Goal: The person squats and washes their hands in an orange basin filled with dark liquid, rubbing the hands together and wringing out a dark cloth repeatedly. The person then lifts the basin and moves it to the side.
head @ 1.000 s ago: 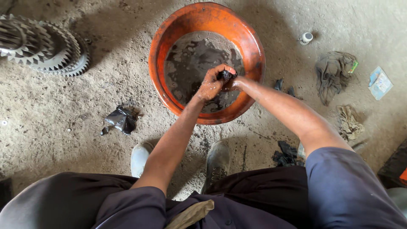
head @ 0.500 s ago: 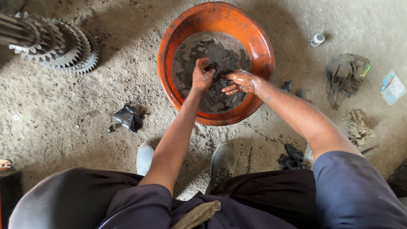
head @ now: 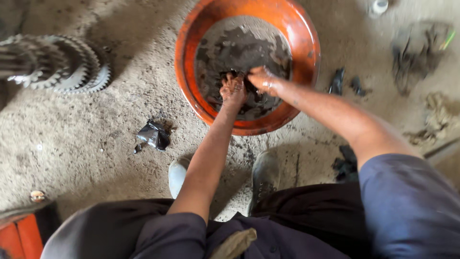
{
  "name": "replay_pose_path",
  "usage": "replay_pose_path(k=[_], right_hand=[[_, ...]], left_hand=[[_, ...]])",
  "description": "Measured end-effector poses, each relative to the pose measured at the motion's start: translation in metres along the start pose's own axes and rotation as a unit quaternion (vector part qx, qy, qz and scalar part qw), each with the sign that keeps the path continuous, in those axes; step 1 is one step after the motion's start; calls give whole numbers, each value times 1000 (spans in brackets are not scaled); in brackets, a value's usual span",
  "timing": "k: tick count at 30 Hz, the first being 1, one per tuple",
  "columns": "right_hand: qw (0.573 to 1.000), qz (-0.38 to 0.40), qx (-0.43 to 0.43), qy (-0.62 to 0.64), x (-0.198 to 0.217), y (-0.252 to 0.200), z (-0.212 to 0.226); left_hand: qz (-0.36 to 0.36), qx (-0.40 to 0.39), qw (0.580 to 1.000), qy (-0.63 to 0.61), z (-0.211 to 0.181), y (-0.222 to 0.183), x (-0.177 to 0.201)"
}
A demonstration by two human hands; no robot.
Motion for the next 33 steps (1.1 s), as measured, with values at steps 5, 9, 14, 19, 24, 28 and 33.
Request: replay_pose_path(k=[5, 9, 14, 19, 24, 28, 33], right_hand=[[974, 33, -43, 220, 19, -36, -17], [994, 43, -65, 74, 19, -51, -12], [978, -34, 135, 153, 28, -43, 24], [939, 112, 25, 323, 18, -53, 22], [877, 143, 59, 455, 18, -51, 20], [879, 97, 116, 452, 23, -33, 5], [946, -184, 223, -147, 47, -51, 7]], left_hand=[[166, 151, 970, -93, 26, -5, -28], [33, 8, 982, -187, -7, 29, 35], [144, 44, 940, -306, -44, 33, 67], [80, 124, 727, -670, -50, 27, 92], [192, 236, 695, -652, -53, 25, 90], [216, 276, 674, -650, -41, 28, 82], [161, 317, 591, -724, -3, 40, 79]])
Point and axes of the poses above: each hand's wrist, its own y-axis towards the middle knuckle, its own x-axis out of the back of the hand, z = x × y, the point moved 7 cm from there along y, towards the middle knuckle, and after that the axes turned 7 degrees about -y, right-handed, at the moved point
